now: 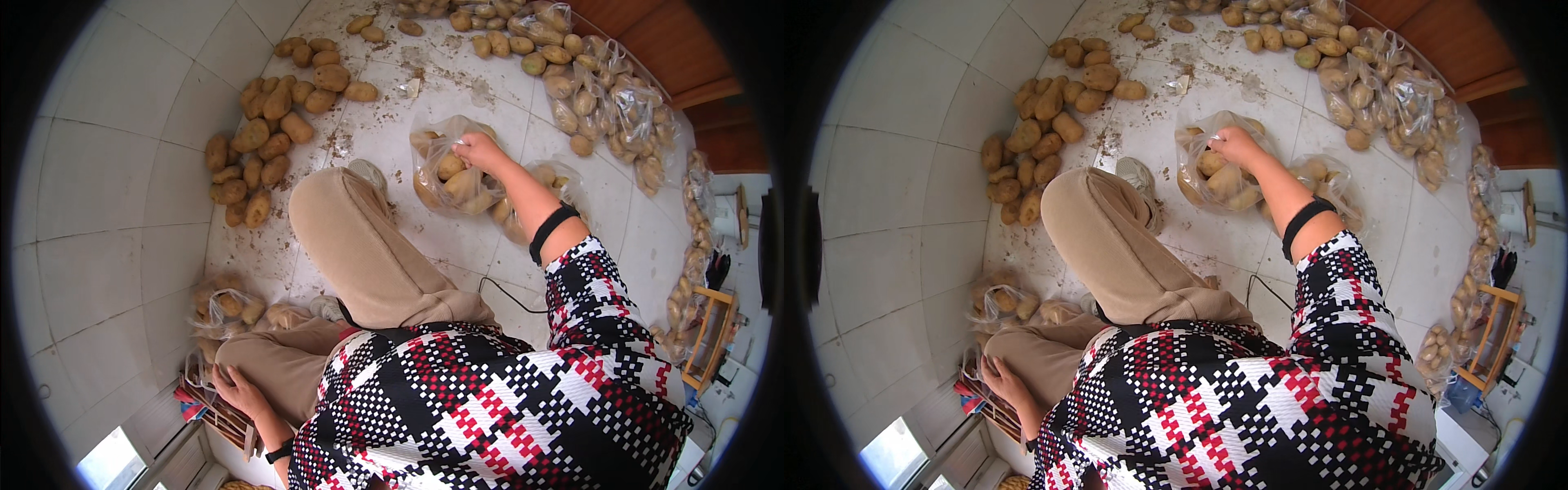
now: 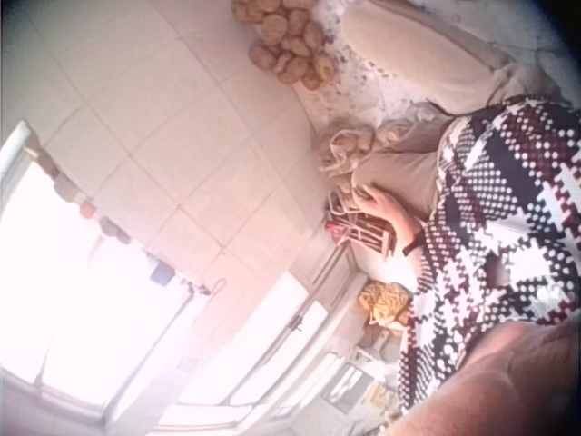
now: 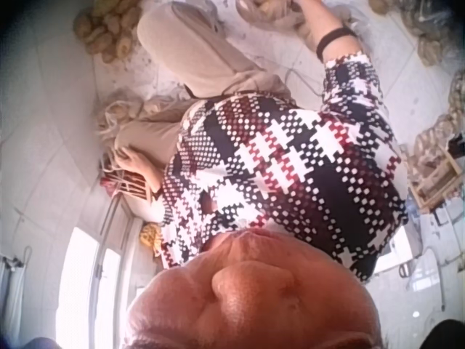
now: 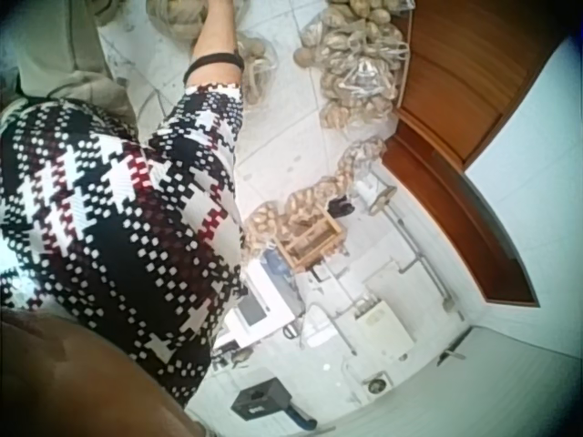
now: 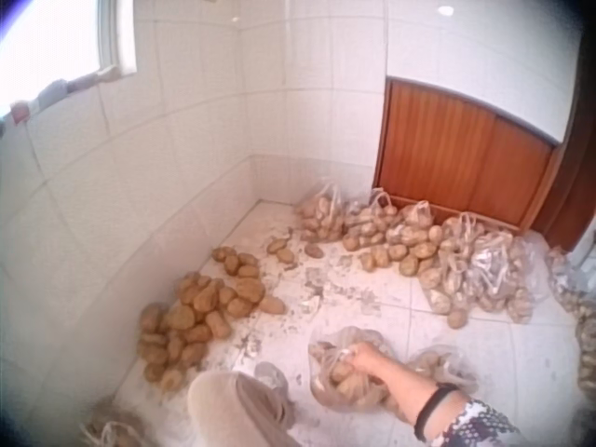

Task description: The person sits on the floor and places potatoes from a large pile into clear plastic bags. The person handles the potatoes by hand, filling multiple bags and setting them aside.

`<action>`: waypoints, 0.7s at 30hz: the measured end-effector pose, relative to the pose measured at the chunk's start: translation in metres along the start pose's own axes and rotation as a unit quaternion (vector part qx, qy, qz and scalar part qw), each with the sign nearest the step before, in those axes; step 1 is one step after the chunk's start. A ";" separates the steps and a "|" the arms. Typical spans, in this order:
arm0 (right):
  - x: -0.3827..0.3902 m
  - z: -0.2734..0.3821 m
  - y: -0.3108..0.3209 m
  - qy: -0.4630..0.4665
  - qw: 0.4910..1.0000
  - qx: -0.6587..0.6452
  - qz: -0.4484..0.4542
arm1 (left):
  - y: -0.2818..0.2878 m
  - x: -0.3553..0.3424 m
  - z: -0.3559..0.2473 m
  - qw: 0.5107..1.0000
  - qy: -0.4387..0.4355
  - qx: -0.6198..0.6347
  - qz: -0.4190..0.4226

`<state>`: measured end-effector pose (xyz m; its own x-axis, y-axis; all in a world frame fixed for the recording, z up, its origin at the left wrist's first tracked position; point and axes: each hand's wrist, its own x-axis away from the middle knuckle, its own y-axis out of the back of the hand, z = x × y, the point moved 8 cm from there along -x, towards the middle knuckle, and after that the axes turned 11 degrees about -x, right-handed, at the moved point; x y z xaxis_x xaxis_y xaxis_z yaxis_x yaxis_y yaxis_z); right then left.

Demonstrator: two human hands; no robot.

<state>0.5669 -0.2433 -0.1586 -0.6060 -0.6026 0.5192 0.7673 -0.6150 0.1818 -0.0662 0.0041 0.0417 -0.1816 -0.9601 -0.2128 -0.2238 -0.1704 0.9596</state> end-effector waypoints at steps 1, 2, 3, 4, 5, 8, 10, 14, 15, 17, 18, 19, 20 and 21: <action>0.004 0.005 0.003 0.017 1.000 0.012 -0.017 | -0.001 0.000 0.001 1.000 0.003 0.002 -0.001; 0.009 0.008 0.007 0.022 0.999 0.024 -0.039 | -0.001 -0.001 0.002 1.000 0.006 -0.002 -0.004; 0.015 0.013 0.010 0.033 0.998 0.028 -0.054 | 0.000 -0.001 0.002 1.000 -0.001 -0.008 -0.013; 0.019 0.016 0.012 0.028 0.997 0.035 -0.059 | -0.002 -0.001 0.004 1.000 0.010 -0.005 -0.005; 0.023 0.020 0.012 0.029 0.997 0.033 -0.057 | -0.003 -0.002 0.006 1.000 0.011 -0.005 -0.005; 0.036 0.035 0.011 0.055 0.996 0.051 -0.045 | -0.005 -0.004 0.011 1.000 0.009 -0.013 -0.009; 0.044 0.038 0.009 0.044 0.996 0.064 -0.032 | -0.006 -0.004 0.016 1.000 0.009 -0.001 -0.008; 0.059 0.039 0.006 0.026 0.994 0.102 -0.001 | -0.008 -0.003 0.023 0.999 0.018 0.028 -0.007; 0.064 0.041 0.004 0.042 0.993 0.114 0.011 | -0.008 -0.003 0.024 0.999 0.020 0.024 -0.008; 0.077 0.044 -0.003 0.081 0.991 0.106 0.029 | -0.009 -0.003 0.025 1.000 0.024 0.018 0.000; 0.083 0.044 -0.007 0.089 0.990 0.102 0.038 | -0.010 -0.003 0.025 1.000 0.024 0.017 0.003; 0.091 0.043 -0.009 0.100 0.988 0.110 0.043 | -0.009 -0.003 0.024 1.000 0.015 0.012 0.000; 0.098 0.041 -0.010 0.098 0.987 0.119 0.047 | -0.011 -0.003 0.026 0.999 0.028 0.026 0.010; 0.105 0.039 -0.012 0.105 0.985 0.127 0.050 | -0.011 -0.003 0.027 0.999 0.033 0.038 0.013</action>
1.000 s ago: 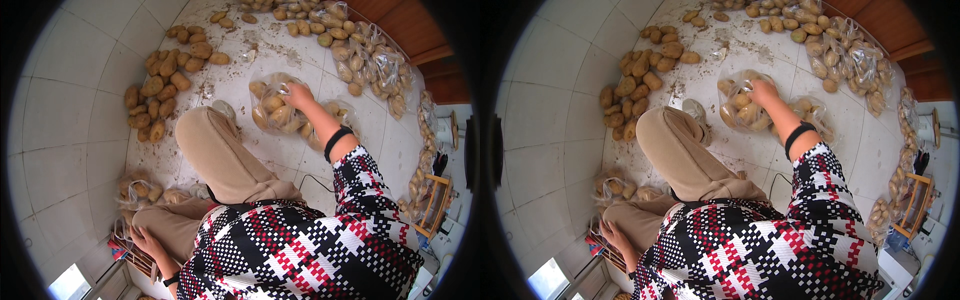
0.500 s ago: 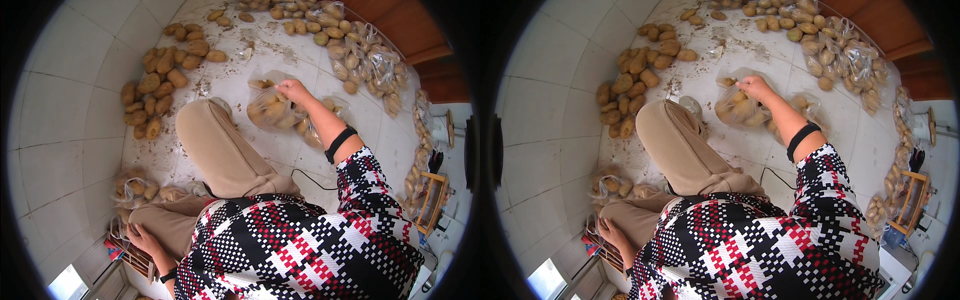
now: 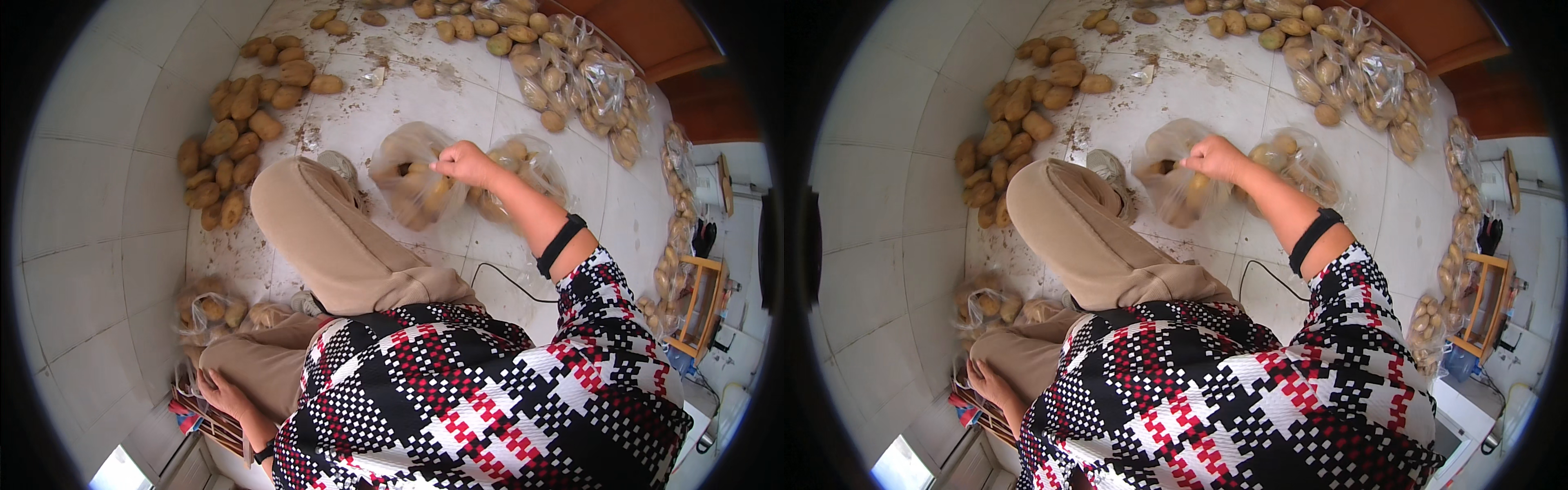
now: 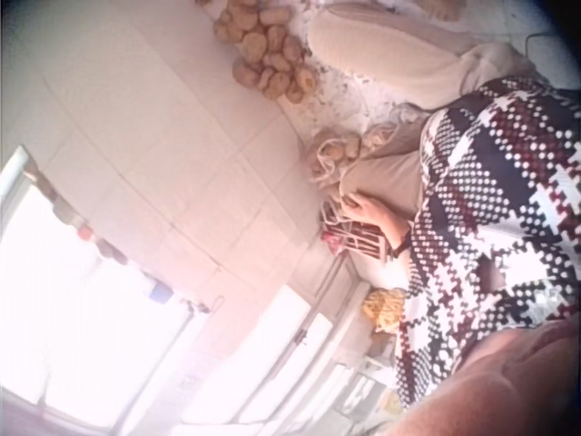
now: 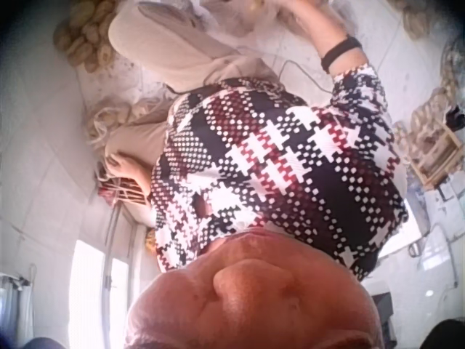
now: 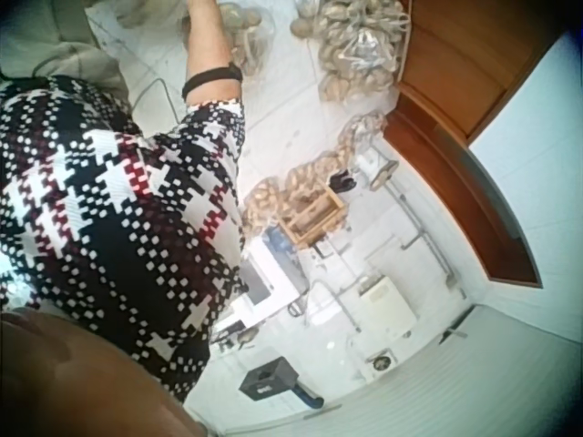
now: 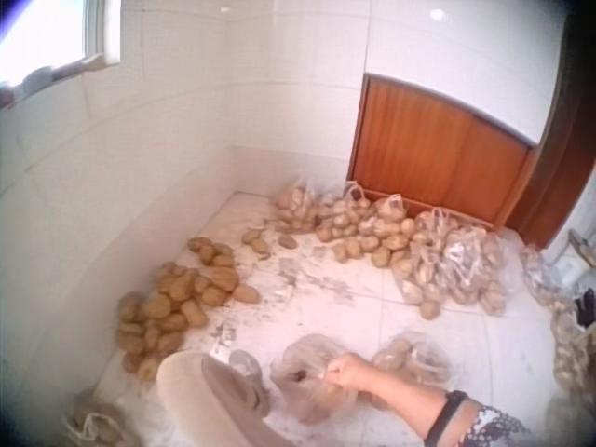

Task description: The person sits on the floor and places potatoes from a large pile into clear plastic bags. The person handles the potatoes by hand, filling multiple bags and setting them aside.

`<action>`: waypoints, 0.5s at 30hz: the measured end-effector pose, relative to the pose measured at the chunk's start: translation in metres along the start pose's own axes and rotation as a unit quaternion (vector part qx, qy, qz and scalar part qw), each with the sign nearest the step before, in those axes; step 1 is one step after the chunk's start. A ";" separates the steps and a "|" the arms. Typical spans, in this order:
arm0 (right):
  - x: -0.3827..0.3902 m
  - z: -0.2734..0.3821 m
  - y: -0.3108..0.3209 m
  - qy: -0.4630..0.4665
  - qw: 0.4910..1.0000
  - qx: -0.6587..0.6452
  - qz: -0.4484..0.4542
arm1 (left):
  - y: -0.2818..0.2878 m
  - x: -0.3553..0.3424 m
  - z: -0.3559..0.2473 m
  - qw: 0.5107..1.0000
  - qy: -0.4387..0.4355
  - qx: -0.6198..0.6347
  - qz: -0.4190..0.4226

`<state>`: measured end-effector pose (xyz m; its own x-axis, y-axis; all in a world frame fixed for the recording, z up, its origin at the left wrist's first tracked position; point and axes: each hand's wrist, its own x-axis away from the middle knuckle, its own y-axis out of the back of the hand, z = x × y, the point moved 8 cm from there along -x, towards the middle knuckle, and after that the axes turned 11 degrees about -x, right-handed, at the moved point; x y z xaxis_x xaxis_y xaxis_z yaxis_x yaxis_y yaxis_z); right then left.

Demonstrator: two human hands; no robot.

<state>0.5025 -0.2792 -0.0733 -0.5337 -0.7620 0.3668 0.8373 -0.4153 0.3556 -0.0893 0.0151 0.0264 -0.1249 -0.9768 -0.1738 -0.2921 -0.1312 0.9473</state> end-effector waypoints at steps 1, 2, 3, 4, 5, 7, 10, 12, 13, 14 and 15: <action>0.008 0.001 -0.003 0.010 1.000 0.002 0.001 | -0.001 -0.001 0.001 1.000 0.004 0.013 0.004; 0.015 -0.001 -0.006 0.002 1.000 0.022 0.014 | -0.002 -0.001 0.002 1.000 0.010 0.026 0.007; 0.022 -0.002 -0.009 -0.002 0.999 0.039 0.026 | -0.003 -0.001 0.004 0.999 0.015 0.039 0.010; 0.030 -0.004 -0.012 -0.001 0.998 0.056 0.038 | -0.004 -0.002 0.005 0.998 0.018 0.053 0.012; 0.040 -0.004 -0.014 0.007 0.999 0.039 0.036 | -0.004 -0.004 0.005 0.999 0.009 0.030 0.014; 0.058 -0.012 -0.015 -0.018 0.996 0.070 0.049 | -0.004 -0.005 0.005 1.000 0.001 0.020 0.014; 0.089 -0.018 -0.017 -0.015 0.993 0.101 0.064 | -0.005 -0.009 0.007 0.999 0.003 0.037 0.019; 0.110 -0.024 -0.018 -0.023 0.988 0.133 0.082 | -0.006 -0.012 0.009 0.999 0.007 0.026 0.020; 0.121 -0.024 -0.019 -0.015 0.985 0.143 0.092 | -0.006 -0.015 0.013 0.999 0.021 0.033 0.026; 0.132 -0.027 -0.022 -0.020 0.982 0.158 0.105 | -0.005 -0.018 0.015 0.999 0.028 0.038 0.025; 0.143 -0.029 -0.024 -0.024 0.977 0.174 0.118 | -0.003 -0.024 0.017 0.999 0.030 0.028 0.026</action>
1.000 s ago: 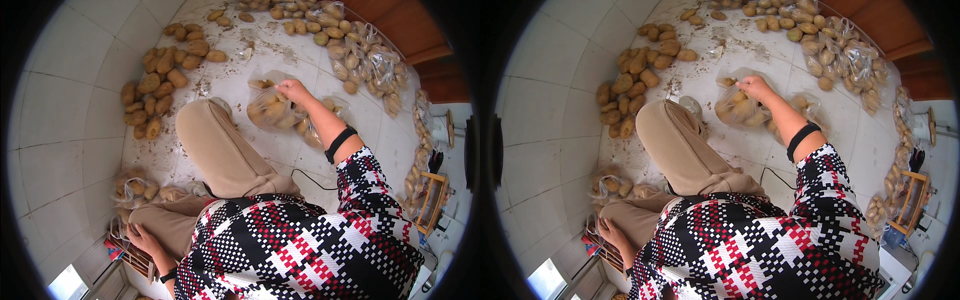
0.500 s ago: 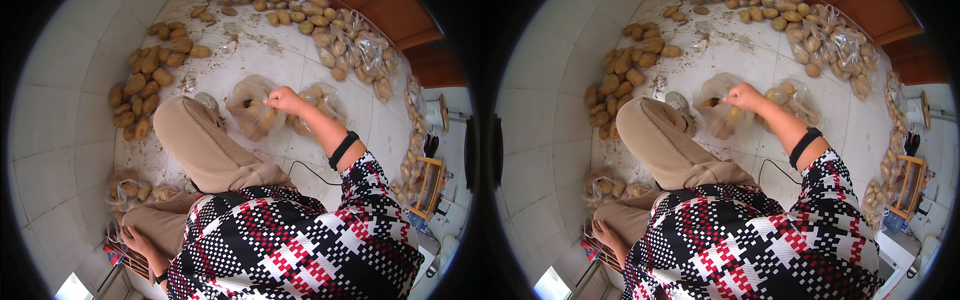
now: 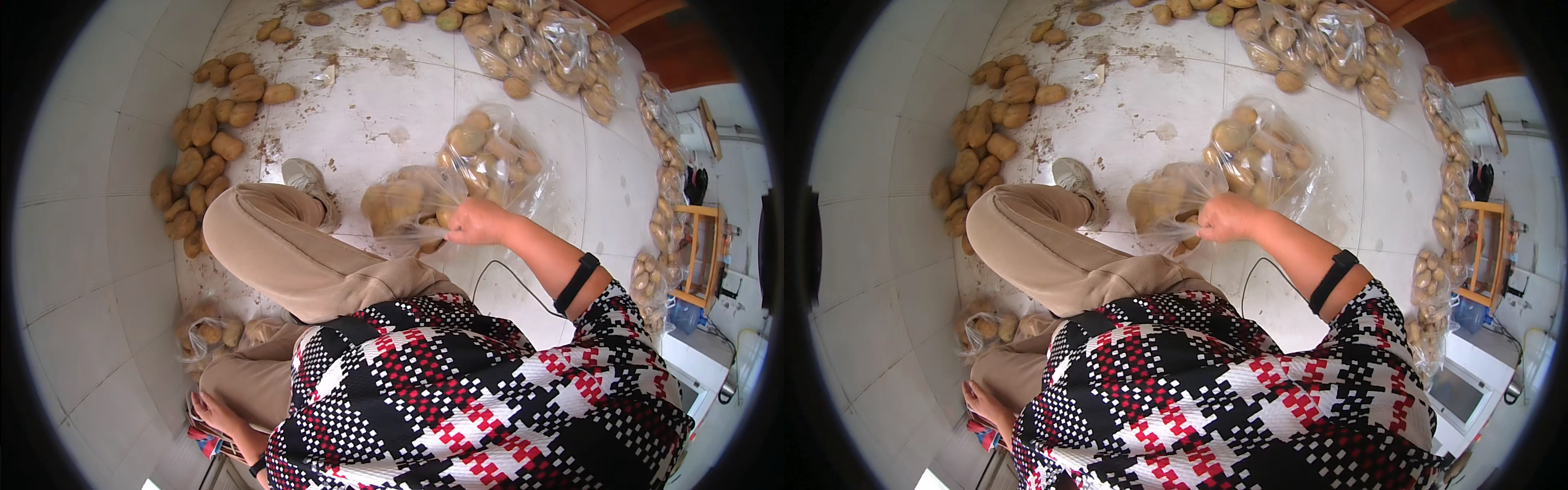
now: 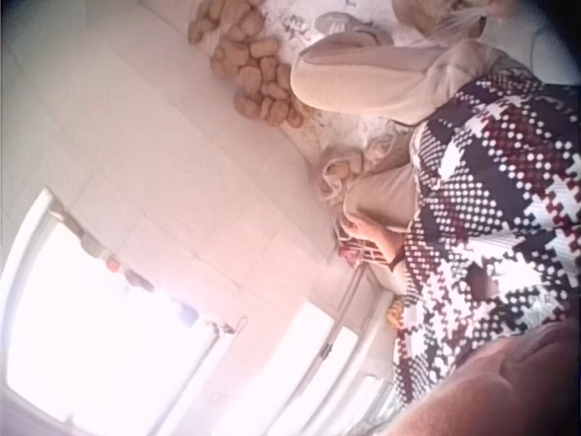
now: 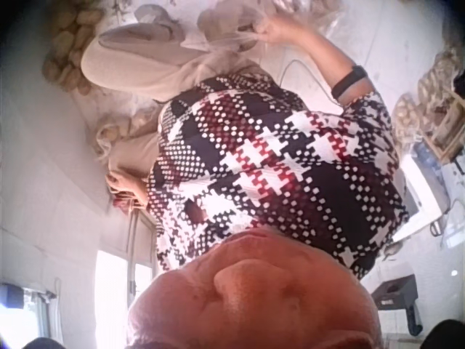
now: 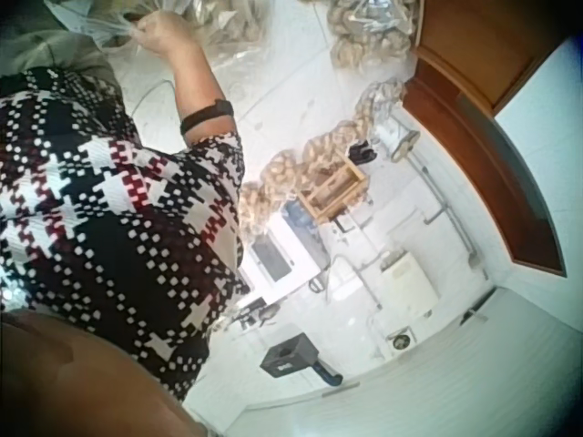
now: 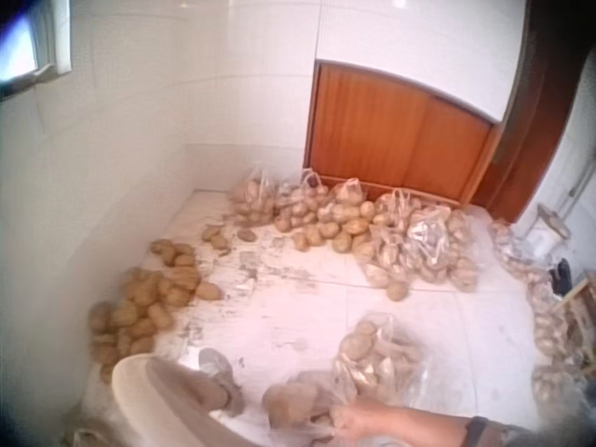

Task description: The person sits on the floor and places potatoes from a large pile into clear plastic bags. The person handles the potatoes by hand, filling multiple bags and setting them aside.

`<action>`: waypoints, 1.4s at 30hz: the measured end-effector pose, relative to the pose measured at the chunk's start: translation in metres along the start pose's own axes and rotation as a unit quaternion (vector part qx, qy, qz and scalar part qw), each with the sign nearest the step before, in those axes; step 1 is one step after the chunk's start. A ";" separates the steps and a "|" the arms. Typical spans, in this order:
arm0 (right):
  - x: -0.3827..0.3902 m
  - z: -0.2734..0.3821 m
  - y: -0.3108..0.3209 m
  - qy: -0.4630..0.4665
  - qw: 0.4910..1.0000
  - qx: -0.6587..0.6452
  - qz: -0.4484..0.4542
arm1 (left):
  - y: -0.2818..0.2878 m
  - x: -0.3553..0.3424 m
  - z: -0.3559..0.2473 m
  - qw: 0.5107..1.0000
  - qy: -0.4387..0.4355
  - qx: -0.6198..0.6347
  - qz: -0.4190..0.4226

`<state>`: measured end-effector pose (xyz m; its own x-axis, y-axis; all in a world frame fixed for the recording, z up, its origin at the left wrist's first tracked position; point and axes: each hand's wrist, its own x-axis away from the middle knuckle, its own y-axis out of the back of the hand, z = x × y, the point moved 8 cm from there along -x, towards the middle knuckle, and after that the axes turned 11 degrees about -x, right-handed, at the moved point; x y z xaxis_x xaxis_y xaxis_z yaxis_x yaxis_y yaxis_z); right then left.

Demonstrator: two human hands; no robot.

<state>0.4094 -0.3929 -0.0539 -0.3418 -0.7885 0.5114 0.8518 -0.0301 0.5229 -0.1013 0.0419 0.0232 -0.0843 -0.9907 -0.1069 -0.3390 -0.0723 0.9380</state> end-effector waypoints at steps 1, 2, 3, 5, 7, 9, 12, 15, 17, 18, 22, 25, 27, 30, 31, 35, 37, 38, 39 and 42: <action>0.008 -0.001 -0.005 -0.001 1.000 0.017 0.014 | 0.001 -0.007 0.002 0.999 0.014 0.039 0.008; 0.017 -0.004 -0.010 -0.010 0.999 0.032 0.039 | 0.006 -0.017 0.000 0.999 0.004 0.042 0.000; 0.025 -0.005 -0.014 -0.010 0.998 0.034 0.053 | 0.011 -0.027 0.000 0.999 0.010 0.051 -0.006; 0.041 -0.008 -0.019 -0.008 0.995 0.045 0.085 | 0.023 -0.048 -0.011 0.999 -0.031 -0.009 -0.023; 0.057 -0.015 -0.017 -0.009 0.994 0.057 0.090 | 0.031 -0.070 -0.019 0.999 -0.032 -0.008 -0.021; 0.074 -0.028 -0.015 -0.033 0.989 0.078 0.118 | 0.037 -0.084 -0.028 0.999 -0.038 -0.005 -0.022; 0.094 -0.044 -0.012 -0.025 0.990 0.085 0.106 | 0.034 -0.098 -0.036 0.999 -0.031 0.006 -0.022; 0.106 -0.061 -0.026 -0.043 0.986 0.110 0.121 | 0.016 -0.107 -0.042 0.999 -0.040 0.016 0.000; 0.109 -0.064 -0.025 -0.025 0.989 0.116 0.083 | 0.000 -0.109 -0.049 0.998 -0.056 0.018 0.025; 0.109 -0.070 -0.025 -0.039 0.986 0.141 0.083 | -0.009 -0.110 -0.054 0.997 -0.067 0.020 0.039; 0.106 -0.071 -0.020 -0.008 0.994 0.098 0.045 | -0.032 -0.105 -0.087 0.992 -0.098 0.030 0.077; 0.105 -0.076 -0.019 -0.005 0.997 0.075 0.030 | -0.035 -0.101 -0.124 0.988 -0.119 0.036 0.087; 0.105 -0.080 -0.022 0.003 0.997 0.071 0.021 | -0.034 -0.099 -0.147 0.986 -0.136 0.035 0.095; 0.103 -0.085 -0.020 0.024 0.999 0.033 -0.025 | -0.032 -0.100 -0.177 0.981 -0.158 0.044 0.108; 0.103 -0.087 -0.012 0.044 0.995 -0.012 -0.085 | -0.031 -0.101 -0.183 0.980 -0.162 0.045 0.109; 0.130 -0.142 0.027 0.003 0.915 -0.162 -0.369 | -0.017 -0.111 -0.203 0.982 -0.158 0.042 0.092; 0.152 -0.203 0.032 -0.097 0.833 -0.248 -0.486 | -0.009 -0.115 -0.207 0.984 -0.152 0.038 0.090; 0.161 -0.237 0.026 -0.159 0.785 -0.298 -0.519 | -0.004 -0.117 -0.209 0.985 -0.153 0.028 0.081; 0.168 -0.260 0.018 -0.204 0.793 -0.252 -0.516 | -0.002 -0.119 -0.208 0.985 -0.145 0.039 0.090; 0.180 -0.326 -0.013 -0.321 0.804 -0.162 -0.474 | 0.006 -0.128 -0.197 0.988 -0.121 0.030 0.086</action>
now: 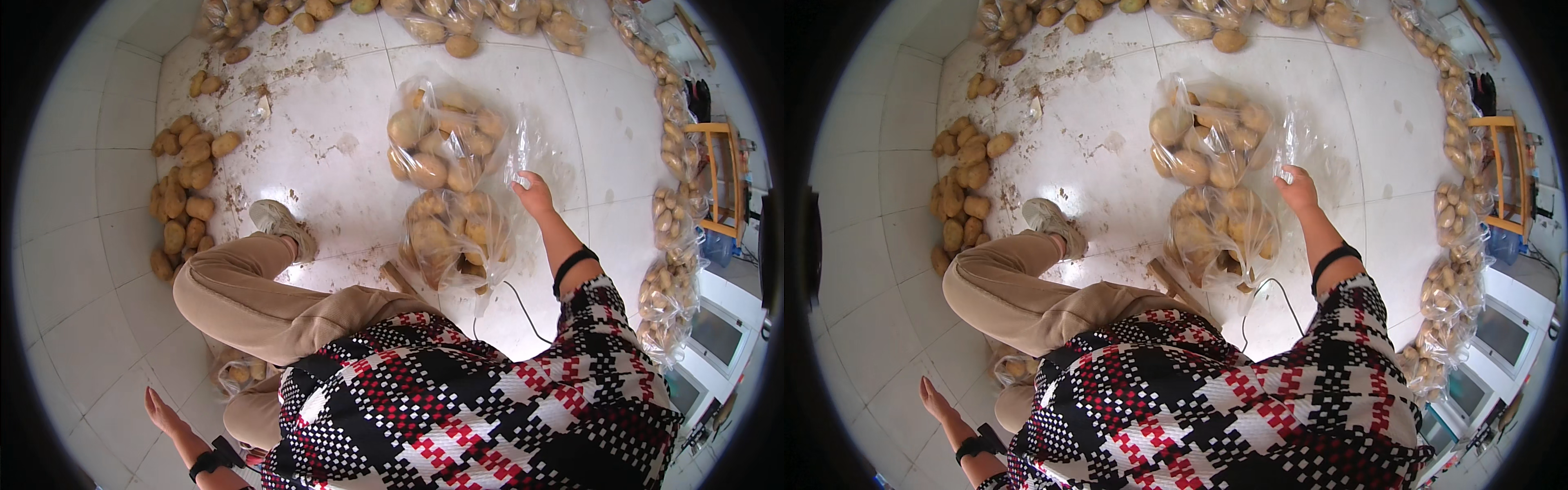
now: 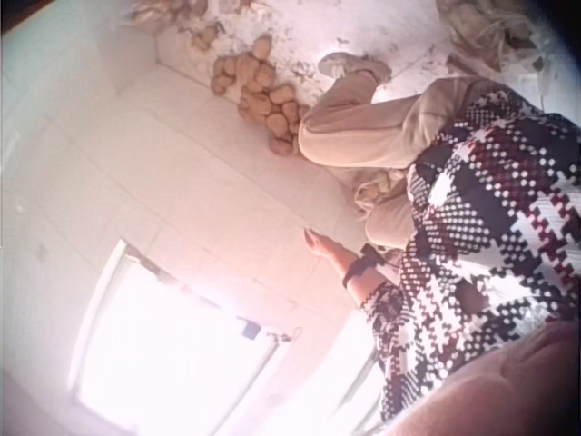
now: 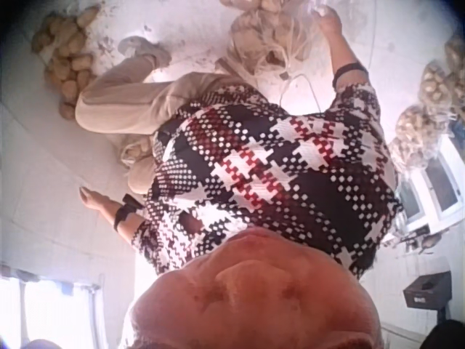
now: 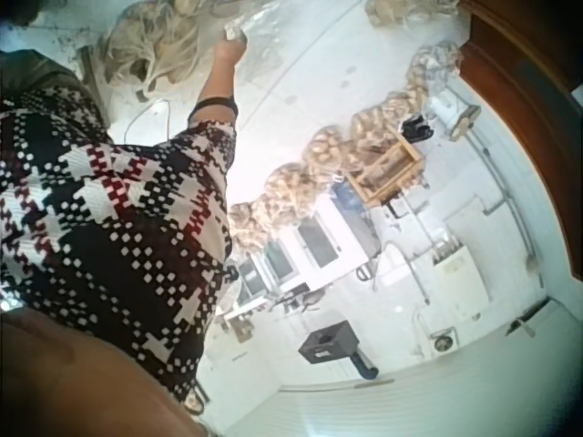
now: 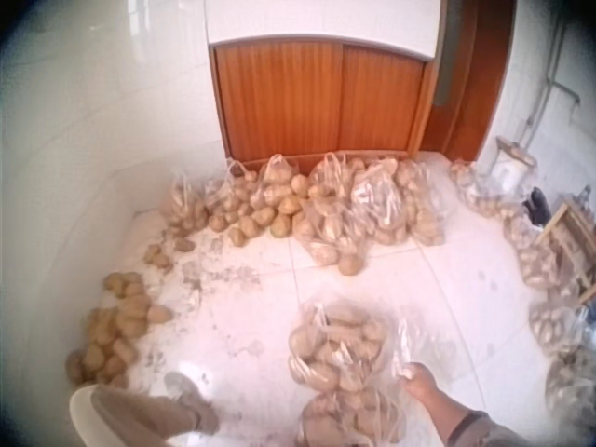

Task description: The person sits on the floor and places potatoes from a large pile into clear plastic bags. The person handles the potatoes by hand, filling multiple bags and setting them aside.

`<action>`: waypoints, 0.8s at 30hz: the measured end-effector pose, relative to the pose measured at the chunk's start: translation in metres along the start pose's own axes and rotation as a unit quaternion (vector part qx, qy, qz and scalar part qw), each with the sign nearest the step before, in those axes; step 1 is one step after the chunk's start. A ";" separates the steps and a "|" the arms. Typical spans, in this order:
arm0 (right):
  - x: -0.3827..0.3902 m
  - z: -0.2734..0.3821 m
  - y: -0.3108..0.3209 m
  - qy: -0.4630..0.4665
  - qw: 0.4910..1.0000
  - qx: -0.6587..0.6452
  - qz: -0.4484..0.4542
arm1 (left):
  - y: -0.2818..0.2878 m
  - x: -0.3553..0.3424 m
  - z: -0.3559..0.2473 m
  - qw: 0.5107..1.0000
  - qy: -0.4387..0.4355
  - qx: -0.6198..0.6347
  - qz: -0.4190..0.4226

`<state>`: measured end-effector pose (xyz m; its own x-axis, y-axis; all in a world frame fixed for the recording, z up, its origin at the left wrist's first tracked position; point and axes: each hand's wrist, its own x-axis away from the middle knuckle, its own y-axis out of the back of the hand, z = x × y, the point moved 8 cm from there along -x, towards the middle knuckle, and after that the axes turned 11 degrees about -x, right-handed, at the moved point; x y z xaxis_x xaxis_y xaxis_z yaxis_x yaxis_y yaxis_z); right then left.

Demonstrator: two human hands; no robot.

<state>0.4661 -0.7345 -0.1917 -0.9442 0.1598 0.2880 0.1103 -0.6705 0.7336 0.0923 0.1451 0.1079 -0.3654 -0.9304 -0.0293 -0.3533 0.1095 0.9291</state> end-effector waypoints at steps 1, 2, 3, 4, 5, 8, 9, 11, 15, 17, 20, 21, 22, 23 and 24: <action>-0.005 -0.019 -0.007 -0.026 0.999 0.029 0.016 | 0.004 -0.002 0.006 1.000 0.006 -0.018 -0.001; -0.008 -0.039 -0.011 -0.076 0.994 0.073 0.031 | 0.008 -0.004 0.010 0.999 -0.008 -0.036 -0.006; -0.009 -0.050 -0.016 -0.092 0.992 0.082 0.042 | 0.011 -0.007 0.022 0.999 0.020 -0.032 0.000; -0.010 -0.062 -0.022 -0.132 0.984 0.103 0.053 | 0.016 -0.011 0.030 0.999 0.027 -0.027 0.002; -0.012 -0.070 -0.028 -0.169 0.976 0.123 0.065 | 0.021 -0.016 0.039 0.999 0.037 -0.029 -0.001; -0.017 -0.082 -0.042 -0.195 0.959 0.178 0.100 | 0.041 -0.025 0.072 0.993 0.118 -0.027 0.006; -0.017 -0.088 -0.044 -0.202 0.958 0.181 0.095 | 0.048 -0.027 0.081 0.990 0.139 -0.029 0.003; -0.023 -0.099 -0.050 -0.205 0.958 0.182 0.088 | 0.065 -0.027 0.094 0.983 0.181 -0.031 -0.008; -0.023 -0.130 -0.058 -0.236 0.970 0.021 0.055 | 0.092 -0.023 0.100 0.978 0.200 -0.052 -0.022; -0.014 -0.141 -0.052 -0.264 0.964 -0.033 0.026 | 0.102 -0.019 0.101 0.977 0.210 -0.038 -0.026; -0.002 -0.139 -0.025 -0.245 0.956 -0.144 -0.069 | 0.112 -0.014 0.101 0.977 0.211 -0.022 -0.036; 0.001 -0.133 -0.013 -0.225 0.950 -0.194 -0.097 | 0.114 -0.012 0.100 0.977 0.206 -0.020 -0.042; 0.003 -0.130 0.001 -0.214 0.936 -0.247 -0.133 | 0.113 -0.009 0.102 0.977 0.211 -0.014 -0.036; 0.006 -0.125 0.017 -0.198 0.919 -0.295 -0.171 | 0.112 -0.006 0.103 0.977 0.210 -0.011 -0.035; 0.009 -0.120 0.033 -0.184 0.899 -0.340 -0.205 | 0.110 -0.004 0.104 0.977 0.210 -0.006 -0.034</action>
<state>0.4239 -0.8418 -0.2384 -0.6821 0.6399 0.3539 -0.5576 -0.7682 0.3145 -0.0348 0.1970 0.1716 0.0446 -0.9972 0.0598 -0.3544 0.0402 0.9342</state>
